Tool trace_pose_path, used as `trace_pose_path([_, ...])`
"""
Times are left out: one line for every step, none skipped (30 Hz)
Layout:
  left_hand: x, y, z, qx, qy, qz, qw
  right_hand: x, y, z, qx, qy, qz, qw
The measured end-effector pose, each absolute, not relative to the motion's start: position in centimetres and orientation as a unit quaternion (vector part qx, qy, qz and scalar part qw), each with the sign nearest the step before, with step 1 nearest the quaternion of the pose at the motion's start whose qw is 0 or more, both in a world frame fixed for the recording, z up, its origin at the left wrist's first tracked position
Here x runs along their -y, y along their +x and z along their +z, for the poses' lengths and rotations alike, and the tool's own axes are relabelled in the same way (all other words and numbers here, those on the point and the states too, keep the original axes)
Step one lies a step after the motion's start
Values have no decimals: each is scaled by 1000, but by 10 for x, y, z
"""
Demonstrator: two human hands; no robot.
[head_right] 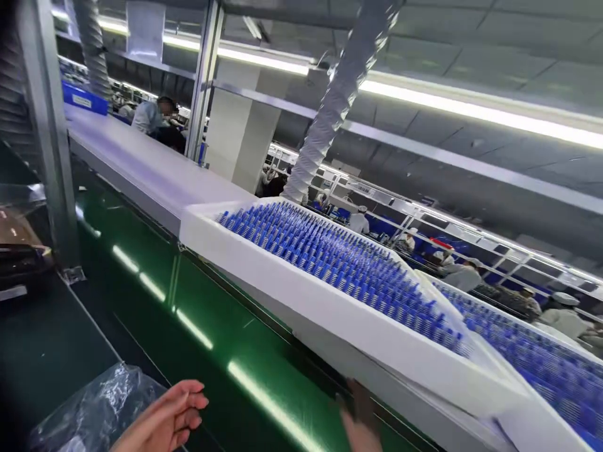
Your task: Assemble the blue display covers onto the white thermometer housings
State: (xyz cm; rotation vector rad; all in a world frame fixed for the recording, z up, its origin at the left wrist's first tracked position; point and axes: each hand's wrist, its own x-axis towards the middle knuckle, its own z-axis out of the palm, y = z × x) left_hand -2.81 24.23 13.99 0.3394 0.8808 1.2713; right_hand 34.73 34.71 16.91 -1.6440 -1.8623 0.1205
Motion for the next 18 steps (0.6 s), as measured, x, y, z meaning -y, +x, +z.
trace_pose_path([-238,-32,148,-388,190,579,691,-331,342,181,726,-616,53,301])
trace_pose_path([-232,-36,152,-386,232,579,680,-315,335,193,748,-602,60,274])
trace_pose_path([-227,-41,151,-392,280,571,665,-298,327,206,772,-584,65,242])
trace_pose_path([-220,-47,146,-414,338,556,637,-281,319,218,794,-567,64,210])
trace_pose_path([-213,-55,136,-454,403,530,592,-265,313,229,809,-556,58,185])
trace_pose_path([-205,-65,123,-503,470,498,526,-251,307,237,816,-550,48,171])
trace_pose_path([-195,-76,107,-587,530,446,419,-239,303,242,821,-546,42,161])
trace_pose_path([-183,-88,89,-679,553,366,315,-228,300,243,824,-544,42,151])
trace_pose_path([-170,-100,70,-724,530,337,284,-219,298,241,827,-543,46,140])
trace_pose_path([-157,-112,52,-753,508,314,278,-211,297,237,830,-540,57,127])
trace_pose_path([-143,-123,35,-774,488,293,277,-203,295,230,834,-535,74,110])
trace_pose_path([-131,-132,21,-784,481,280,276,-196,291,222,839,-528,94,92])
trace_pose_path([-122,-140,9,-786,482,273,275,-187,287,213,842,-522,114,74])
trace_pose_path([-114,-145,1,-786,483,271,274,-178,281,205,844,-516,134,60])
trace_pose_path([-110,-149,-6,-785,485,272,272,-169,273,198,844,-512,152,47])
trace_pose_path([-107,-150,-10,-784,486,275,271,-160,264,194,843,-510,168,37])
trace_pose_path([-106,-151,-12,-782,487,279,269,-151,255,191,842,-507,181,31])
trace_pose_path([-106,-150,-12,-780,488,284,268,-142,246,192,842,-503,193,27])
